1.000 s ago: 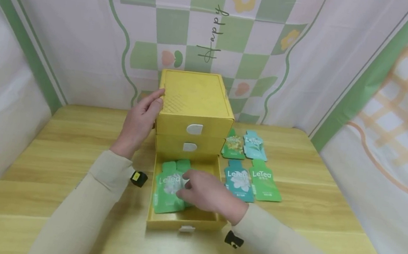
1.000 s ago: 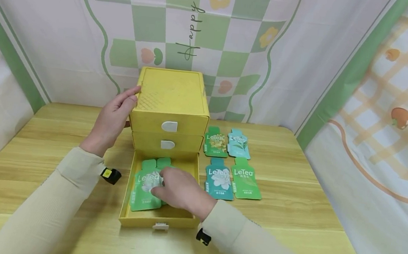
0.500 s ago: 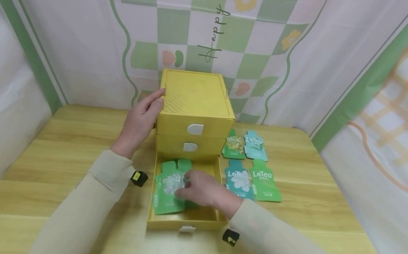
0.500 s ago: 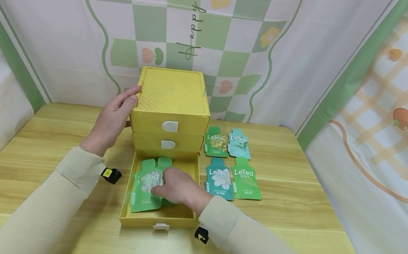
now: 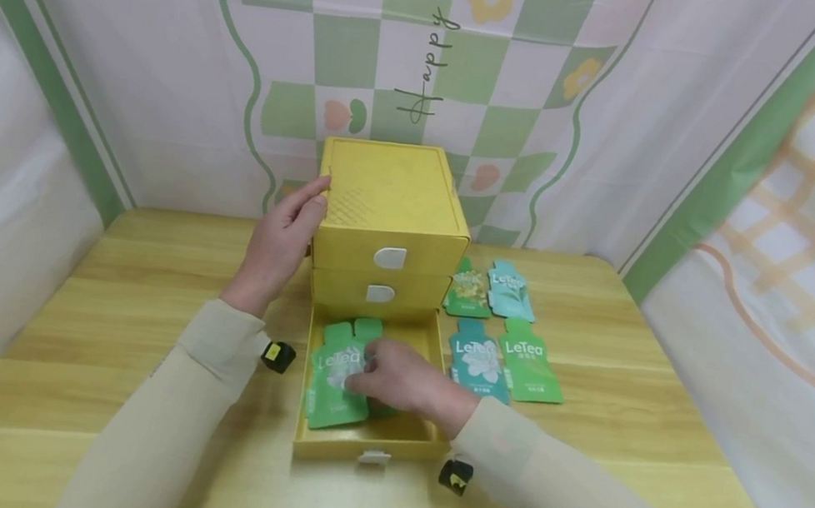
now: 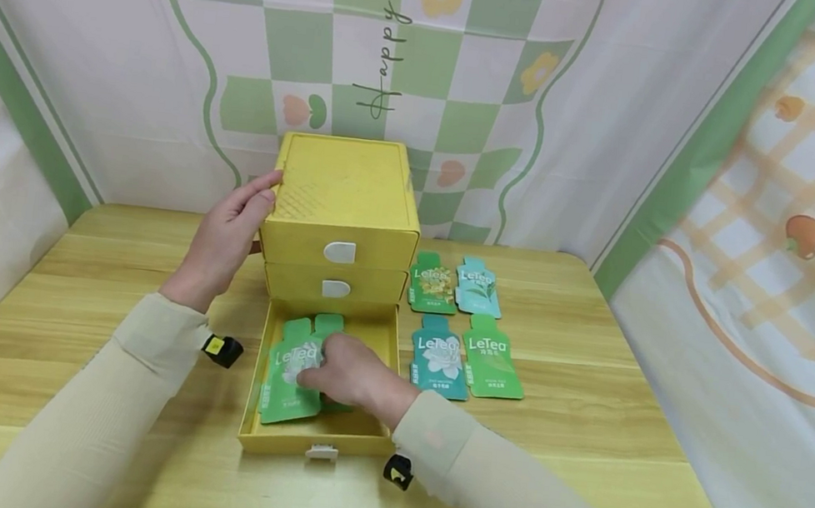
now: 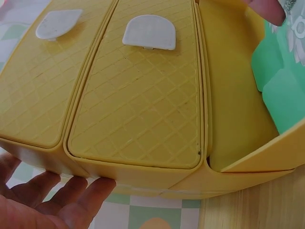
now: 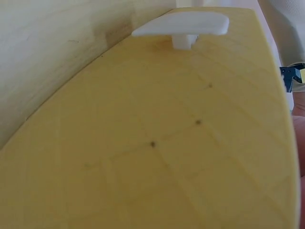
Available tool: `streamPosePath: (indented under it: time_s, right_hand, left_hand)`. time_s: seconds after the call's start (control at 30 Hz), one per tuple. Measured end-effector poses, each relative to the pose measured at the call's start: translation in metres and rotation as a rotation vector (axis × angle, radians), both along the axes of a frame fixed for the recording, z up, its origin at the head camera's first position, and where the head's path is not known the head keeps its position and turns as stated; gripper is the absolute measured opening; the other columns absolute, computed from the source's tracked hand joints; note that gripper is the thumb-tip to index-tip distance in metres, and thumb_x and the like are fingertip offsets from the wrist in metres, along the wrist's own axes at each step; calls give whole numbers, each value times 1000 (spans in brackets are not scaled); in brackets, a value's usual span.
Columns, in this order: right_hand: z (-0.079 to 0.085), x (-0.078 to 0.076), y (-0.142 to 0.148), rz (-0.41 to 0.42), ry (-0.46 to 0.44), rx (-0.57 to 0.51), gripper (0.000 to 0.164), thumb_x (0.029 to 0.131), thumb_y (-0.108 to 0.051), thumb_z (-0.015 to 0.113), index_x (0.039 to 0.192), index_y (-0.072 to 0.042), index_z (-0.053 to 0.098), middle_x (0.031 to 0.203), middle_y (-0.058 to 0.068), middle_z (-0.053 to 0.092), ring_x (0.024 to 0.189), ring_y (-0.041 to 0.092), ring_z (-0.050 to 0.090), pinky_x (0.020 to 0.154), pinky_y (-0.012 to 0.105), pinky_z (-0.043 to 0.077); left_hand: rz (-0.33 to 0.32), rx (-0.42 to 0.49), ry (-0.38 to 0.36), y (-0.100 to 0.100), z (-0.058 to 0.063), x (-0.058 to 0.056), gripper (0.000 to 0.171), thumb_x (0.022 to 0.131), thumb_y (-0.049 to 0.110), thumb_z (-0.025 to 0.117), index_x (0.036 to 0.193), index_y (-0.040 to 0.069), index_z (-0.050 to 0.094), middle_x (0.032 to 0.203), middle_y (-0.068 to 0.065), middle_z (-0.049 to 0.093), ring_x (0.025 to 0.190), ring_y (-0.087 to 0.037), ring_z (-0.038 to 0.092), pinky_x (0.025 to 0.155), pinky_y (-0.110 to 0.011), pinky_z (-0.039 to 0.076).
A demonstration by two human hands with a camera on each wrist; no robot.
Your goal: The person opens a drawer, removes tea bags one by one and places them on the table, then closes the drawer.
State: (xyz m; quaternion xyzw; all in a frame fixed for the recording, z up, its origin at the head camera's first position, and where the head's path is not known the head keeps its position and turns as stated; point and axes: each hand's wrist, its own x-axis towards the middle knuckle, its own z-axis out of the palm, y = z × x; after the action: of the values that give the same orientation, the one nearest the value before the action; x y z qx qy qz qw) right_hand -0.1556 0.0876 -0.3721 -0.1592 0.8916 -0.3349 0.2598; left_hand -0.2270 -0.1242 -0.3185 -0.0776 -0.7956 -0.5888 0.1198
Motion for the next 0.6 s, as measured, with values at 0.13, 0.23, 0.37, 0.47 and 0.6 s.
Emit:
streamPosePath:
  time_s: [0.13, 0.23, 0.37, 0.47, 0.6]
  right_hand:
    - [0, 0, -2, -20, -12, -11, 28, 86, -29, 71, 95, -5, 59, 79, 10, 63, 68, 23, 61, 60, 36, 51]
    - [0, -1, -3, -27, -16, -10, 33, 85, -28, 71, 101, -2, 60, 80, 9, 63, 69, 24, 62, 60, 36, 52]
    - [-1, -2, -6, -30, -18, -1, 36, 85, -28, 71, 107, -1, 59, 81, 8, 63, 69, 23, 62, 62, 36, 53]
    - [-4, -2, -7, -38, -23, -8, 33, 86, -28, 71, 104, -3, 59, 82, 8, 63, 69, 23, 62, 63, 36, 54]
    - [-6, -3, -9, -58, -43, -32, 32, 87, -27, 71, 104, -3, 60, 84, 7, 64, 70, 22, 62, 65, 37, 55]
  left_hand:
    - [2, -3, 6, 0, 0, 0, 55, 97, 62, 38, 146, 38, 46, 125, 5, 56, 61, -23, 42, 60, -37, 43]
    - [2, 0, 5, 1, 1, 0, 55, 97, 62, 38, 145, 38, 46, 128, 7, 55, 63, -23, 43, 61, -37, 44]
    - [2, -1, -2, 1, 1, 0, 55, 96, 62, 38, 145, 39, 46, 134, 9, 53, 65, -24, 44, 64, -39, 45]
    - [0, -2, -10, 1, 1, 1, 55, 97, 62, 38, 146, 39, 45, 137, 10, 51, 67, -27, 46, 65, -39, 45]
    - [-7, 1, -24, 1, 6, 4, 54, 99, 57, 38, 148, 35, 44, 139, 7, 50, 69, -29, 46, 65, -39, 44]
